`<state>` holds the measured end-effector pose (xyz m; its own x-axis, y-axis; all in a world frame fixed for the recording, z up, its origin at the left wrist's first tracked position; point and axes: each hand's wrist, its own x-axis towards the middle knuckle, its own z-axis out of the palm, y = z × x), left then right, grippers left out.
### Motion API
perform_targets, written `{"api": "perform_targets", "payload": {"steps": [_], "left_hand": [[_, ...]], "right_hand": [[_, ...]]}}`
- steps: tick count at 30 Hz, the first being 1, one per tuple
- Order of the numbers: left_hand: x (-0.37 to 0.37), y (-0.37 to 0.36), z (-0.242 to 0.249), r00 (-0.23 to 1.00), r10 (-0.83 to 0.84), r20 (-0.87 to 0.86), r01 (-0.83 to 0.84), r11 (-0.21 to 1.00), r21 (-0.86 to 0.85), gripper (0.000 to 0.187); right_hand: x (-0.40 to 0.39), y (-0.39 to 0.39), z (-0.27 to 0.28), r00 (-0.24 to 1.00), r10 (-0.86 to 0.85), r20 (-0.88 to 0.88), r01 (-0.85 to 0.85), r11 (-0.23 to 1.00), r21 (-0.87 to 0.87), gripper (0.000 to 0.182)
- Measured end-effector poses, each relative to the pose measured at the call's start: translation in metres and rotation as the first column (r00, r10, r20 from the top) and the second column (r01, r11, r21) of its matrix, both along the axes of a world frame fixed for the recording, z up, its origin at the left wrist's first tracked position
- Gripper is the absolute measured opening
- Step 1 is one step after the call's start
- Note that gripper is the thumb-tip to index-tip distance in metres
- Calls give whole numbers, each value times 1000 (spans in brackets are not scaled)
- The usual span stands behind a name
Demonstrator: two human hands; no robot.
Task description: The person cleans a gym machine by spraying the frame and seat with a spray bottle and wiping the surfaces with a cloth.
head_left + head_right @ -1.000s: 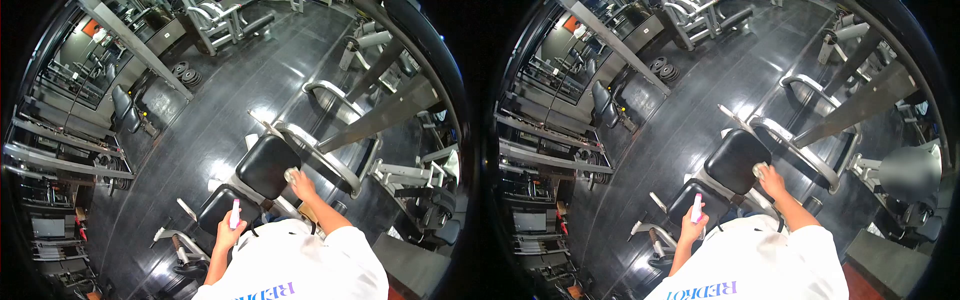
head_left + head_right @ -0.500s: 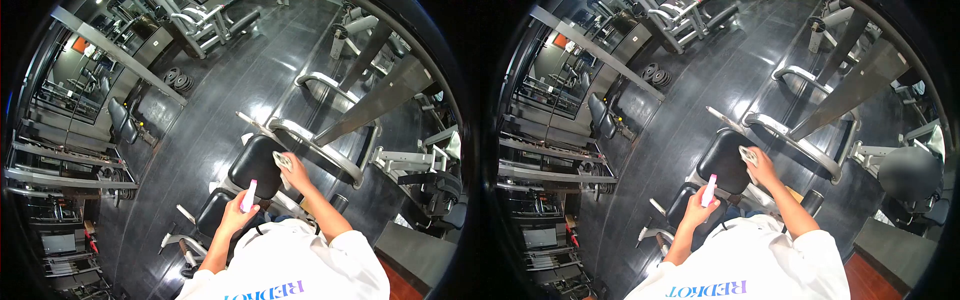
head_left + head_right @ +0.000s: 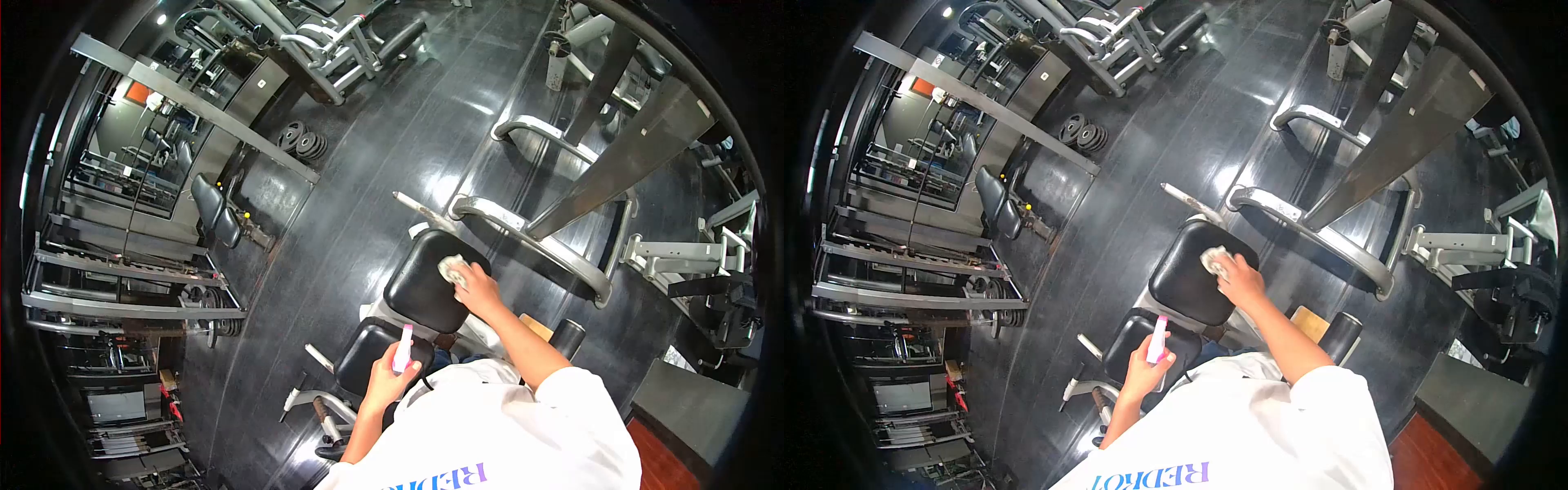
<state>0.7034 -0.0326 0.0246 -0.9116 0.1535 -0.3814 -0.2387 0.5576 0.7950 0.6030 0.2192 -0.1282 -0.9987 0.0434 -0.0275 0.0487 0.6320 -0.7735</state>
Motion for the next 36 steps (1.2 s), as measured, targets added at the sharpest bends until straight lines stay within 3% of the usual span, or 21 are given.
{"api": "perform_targets", "payload": {"steps": [4, 6, 11, 13, 15, 19, 22, 24, 25, 27, 28, 31, 36], "left_hand": [[-8, 0, -4, 1000, -9, 21, 8, 1000, 26, 52], [-16, 4, -7, 998, -50, 23, 50, 999, 17, 54], [-46, 21, -12, 975, -222, -12, 222, 974, 33, 59], [-59, 28, -3, 960, -278, 24, 278, 960, 17, 61], [-67, 32, 3, 938, -347, 5, 347, 938, 21, 61], [-71, 27, 6, 929, -370, -18, 371, 928, 31, 59], [-64, 15, 2, 952, -306, 20, 306, 952, 28, 57], [-57, 4, -3, 963, -270, 19, 270, 963, 16, 57], [-52, -1, -6, 971, -239, 10, 239, 971, 2, 57], [-43, -10, -8, 978, -206, 16, 206, 979, 6, 56], [-39, -15, -12, 984, -178, 29, 178, 984, 3, 55], [-33, -21, -17, 991, -130, 34, 129, 991, 16, 54], [-31, -17, -16, 991, -133, 4, 133, 991, 14, 53]], "right_hand": [[61, 39, -23, 987, -37, 159, 26, 997, 74, 39], [81, 54, -37, 943, -69, 325, 52, 997, 62, 39], [104, 67, -39, 905, -222, 363, 253, 967, -41, 37], [99, 66, -35, 931, -254, 263, 304, 937, -170, 36], [79, 61, -26, 930, -234, 283, 301, 928, -221, 38], [20, 37, 11, 969, -244, -47, 222, 935, -278, 40], [-26, 17, 60, 994, -111, -26, 100, 962, -255, 42], [-47, 2, 83, 996, 79, 26, -79, 997, -22, 42], [-50, -8, 75, 996, 87, 29, -86, 996, -23, 42], [-53, -26, 54, 990, 108, -87, -90, 978, 189, 44], [-45, -31, 47, 993, 109, -52, -94, 969, 230, 50], [-18, -20, 49, 993, 90, 72, -107, 954, 281, 57], [21, 15, 26, 981, 23, 193, -78, 956, 283, 52]]}}
